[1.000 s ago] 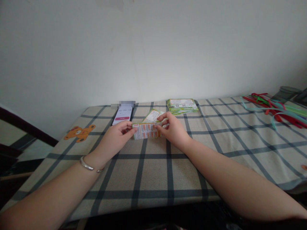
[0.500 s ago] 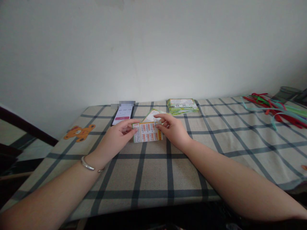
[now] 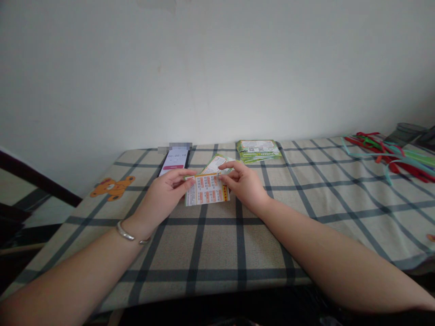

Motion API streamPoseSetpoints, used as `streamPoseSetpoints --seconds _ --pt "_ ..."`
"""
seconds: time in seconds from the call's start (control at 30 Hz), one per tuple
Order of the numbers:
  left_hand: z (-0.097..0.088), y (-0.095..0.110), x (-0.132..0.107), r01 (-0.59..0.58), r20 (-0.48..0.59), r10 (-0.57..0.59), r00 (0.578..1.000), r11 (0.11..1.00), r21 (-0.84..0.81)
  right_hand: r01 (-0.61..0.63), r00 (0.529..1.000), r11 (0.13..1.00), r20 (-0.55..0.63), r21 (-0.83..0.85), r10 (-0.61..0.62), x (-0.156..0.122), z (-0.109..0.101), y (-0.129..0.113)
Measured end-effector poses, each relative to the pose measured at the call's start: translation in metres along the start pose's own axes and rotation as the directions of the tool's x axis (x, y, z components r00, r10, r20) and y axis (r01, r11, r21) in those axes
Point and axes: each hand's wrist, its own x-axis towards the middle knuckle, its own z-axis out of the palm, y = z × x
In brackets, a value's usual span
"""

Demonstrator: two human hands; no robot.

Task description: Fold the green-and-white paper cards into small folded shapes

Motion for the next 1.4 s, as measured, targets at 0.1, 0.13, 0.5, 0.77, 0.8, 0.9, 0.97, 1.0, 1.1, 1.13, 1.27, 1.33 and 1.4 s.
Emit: streamPoseSetpoints --seconds 0.1,0.13,0.5,0.77,0.8,0.9,0.97,1.0,1.1,1.13,1.27,1.33,1.4 --pt "0.0005 -0.0002 0.0013 0.019 0.004 -0.019 1.000 1.000 -0.017 0.036 0.999 0.999 0.001 -0.010 -0.036 0.0004 0.0004 0.0003" --pt "0.0007 -0.0001 0.0016 0.021 0.002 -0.021 1.000 1.000 -0.017 0.043 0.999 0.999 0.003 -0.010 -0.042 0.0006 0.0006 0.0005" --pt "-0.0006 -0.0004 -0.0001 0.008 -0.011 -0.007 1.000 0.999 0.048 0.012 1.000 1.000 -0.015 0.028 -0.011 0.0002 0.0018 -0.0001" --pt "-0.0011 0.0001 0.0011 -0.006 -0.002 0.006 1.000 0.997 0.078 -0.014 0.999 1.000 -0.031 0.026 0.015 0.0010 0.0014 0.0027" --pt "-0.0011 -0.0002 0.0014 0.002 0.001 -0.003 1.000 0.998 0.061 -0.015 0.999 1.000 -0.032 0.025 0.016 0.0009 0.0016 0.0019" --pt "-0.0015 0.0000 0.0020 0.025 0.002 -0.025 1.000 0.999 0.034 -0.010 0.999 1.000 -0.030 0.001 0.010 0.0007 0.0022 0.0000" --pt "-0.0020 0.0009 0.0021 0.022 -0.009 -0.022 1.000 0.998 0.061 -0.010 1.000 1.000 -0.028 -0.012 0.010 0.0007 0.0021 0.0002" --pt "-0.0023 0.0012 0.0021 0.015 -0.016 -0.014 1.000 0.996 0.085 -0.013 1.000 1.000 -0.026 -0.018 0.012 0.0009 0.0019 0.0009" --pt "-0.0040 0.0004 0.0026 -0.011 -0.029 0.016 0.999 0.984 0.180 -0.019 1.000 0.997 -0.019 -0.071 0.018 0.0019 0.0007 0.0035" --pt "-0.0048 -0.0003 0.0028 -0.021 -0.027 0.027 0.999 0.975 0.223 -0.016 1.000 0.994 -0.015 -0.107 0.015 0.0024 0.0002 0.0044" --pt "-0.0077 -0.0022 0.0043 -0.076 0.016 0.076 0.997 0.897 0.435 0.011 1.000 0.960 0.000 -0.279 -0.011 0.0044 -0.0015 0.0067" --pt "-0.0083 -0.0020 0.0051 -0.121 0.055 0.109 0.993 0.839 0.531 0.028 1.000 0.933 0.011 -0.359 -0.025 0.0052 -0.0025 0.0072" --pt "-0.0084 -0.0023 0.0062 -0.163 0.098 0.130 0.987 0.784 0.599 0.052 0.999 0.899 0.028 -0.434 -0.044 0.0059 -0.0033 0.0071"
